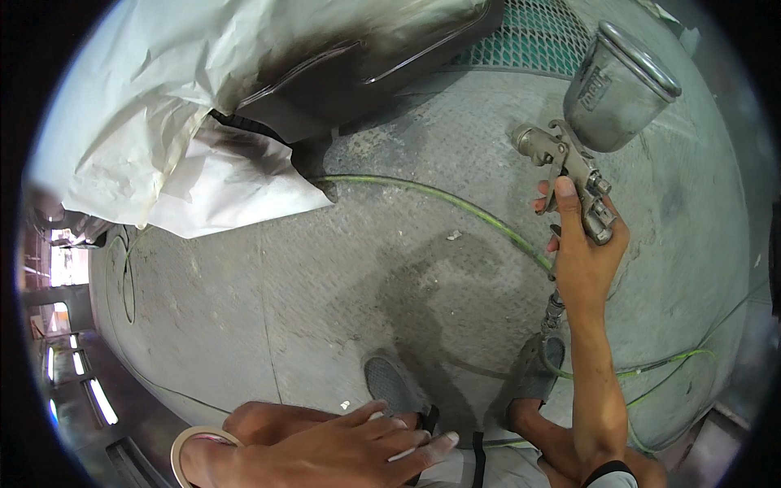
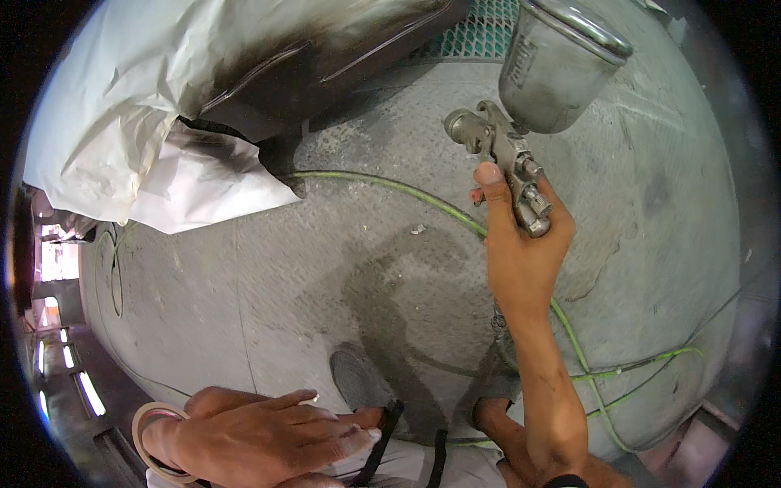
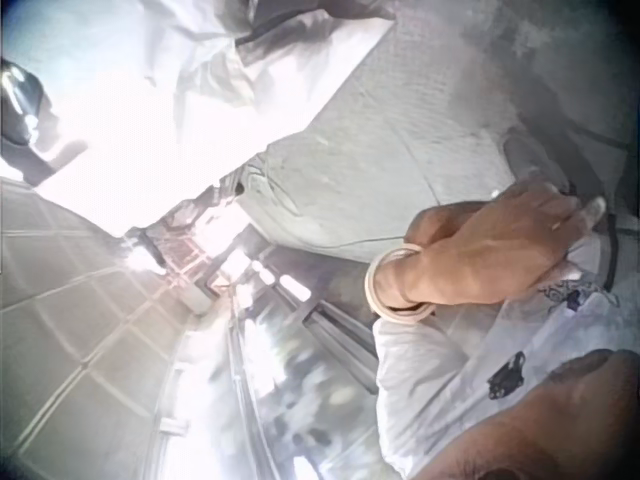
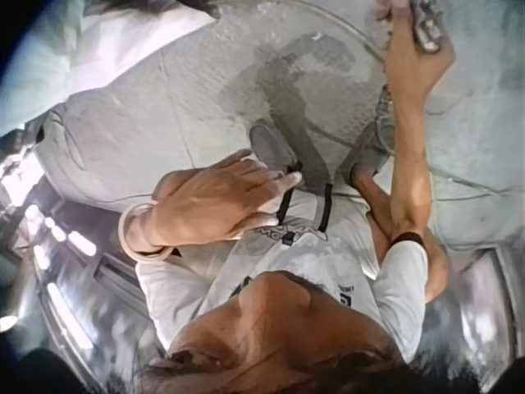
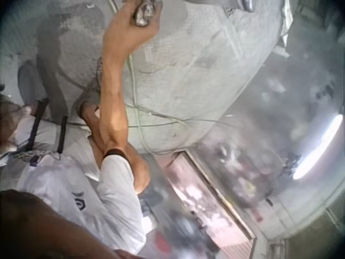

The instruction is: The person prepares paint by pouring liquid from a can into a spray gun cup and adding water from a bottle. They then walk to a car in a paint booth and spray paint the front bumper area, which is partially covered with masking paper.

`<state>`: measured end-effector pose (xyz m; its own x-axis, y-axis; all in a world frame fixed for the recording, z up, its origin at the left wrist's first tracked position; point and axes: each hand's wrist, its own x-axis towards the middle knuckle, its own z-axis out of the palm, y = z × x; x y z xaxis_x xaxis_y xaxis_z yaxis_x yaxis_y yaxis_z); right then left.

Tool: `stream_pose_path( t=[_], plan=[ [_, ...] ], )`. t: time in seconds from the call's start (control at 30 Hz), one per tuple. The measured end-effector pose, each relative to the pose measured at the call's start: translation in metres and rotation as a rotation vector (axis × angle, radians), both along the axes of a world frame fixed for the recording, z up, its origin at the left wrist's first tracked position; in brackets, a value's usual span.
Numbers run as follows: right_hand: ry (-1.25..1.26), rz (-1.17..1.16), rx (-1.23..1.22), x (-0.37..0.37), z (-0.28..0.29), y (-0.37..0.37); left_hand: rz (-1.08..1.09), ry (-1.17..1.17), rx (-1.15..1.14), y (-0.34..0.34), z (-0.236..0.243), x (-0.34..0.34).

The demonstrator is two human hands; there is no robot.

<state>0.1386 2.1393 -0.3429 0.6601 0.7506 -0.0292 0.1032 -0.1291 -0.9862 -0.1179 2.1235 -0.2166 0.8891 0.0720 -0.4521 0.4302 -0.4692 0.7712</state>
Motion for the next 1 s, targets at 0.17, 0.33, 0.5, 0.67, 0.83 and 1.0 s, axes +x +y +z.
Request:
stream_pose_path(
  t=[0.17, 0.33, 0.5, 0.67, 0.83, 1.0],
  plan=[
    [-0.039, -0.013, 0.015, -0.008, 0.003, 0.001, -0.14, -0.031, -0.041, 0.002, -0.001, 0.001],
    [-0.05, -0.011, 0.061, -0.016, -0.008, 0.009, -0.144, -0.025, 0.011, 0.001, 0.0, -0.002],
    [-0.041, 0.041, 0.037, -0.024, -0.002, 0.018, -0.048, -0.067, -0.005, 0.003, 0.003, -0.009],
    [-0.055, -0.011, 0.007, -0.049, 0.003, 0.023, -0.018, -0.198, -0.03, 0.004, -0.004, -0.022],
    [-0.071, -0.064, -0.132, -0.037, -0.003, 0.009, -0.053, -0.345, -0.123, -0.002, -0.027, -0.004],
    [-0.187, 0.001, 0.098, -0.044, -0.004, 0.025, -0.245, -0.355, 0.159, 0.033, -0.065, 0.049]
  ],
)
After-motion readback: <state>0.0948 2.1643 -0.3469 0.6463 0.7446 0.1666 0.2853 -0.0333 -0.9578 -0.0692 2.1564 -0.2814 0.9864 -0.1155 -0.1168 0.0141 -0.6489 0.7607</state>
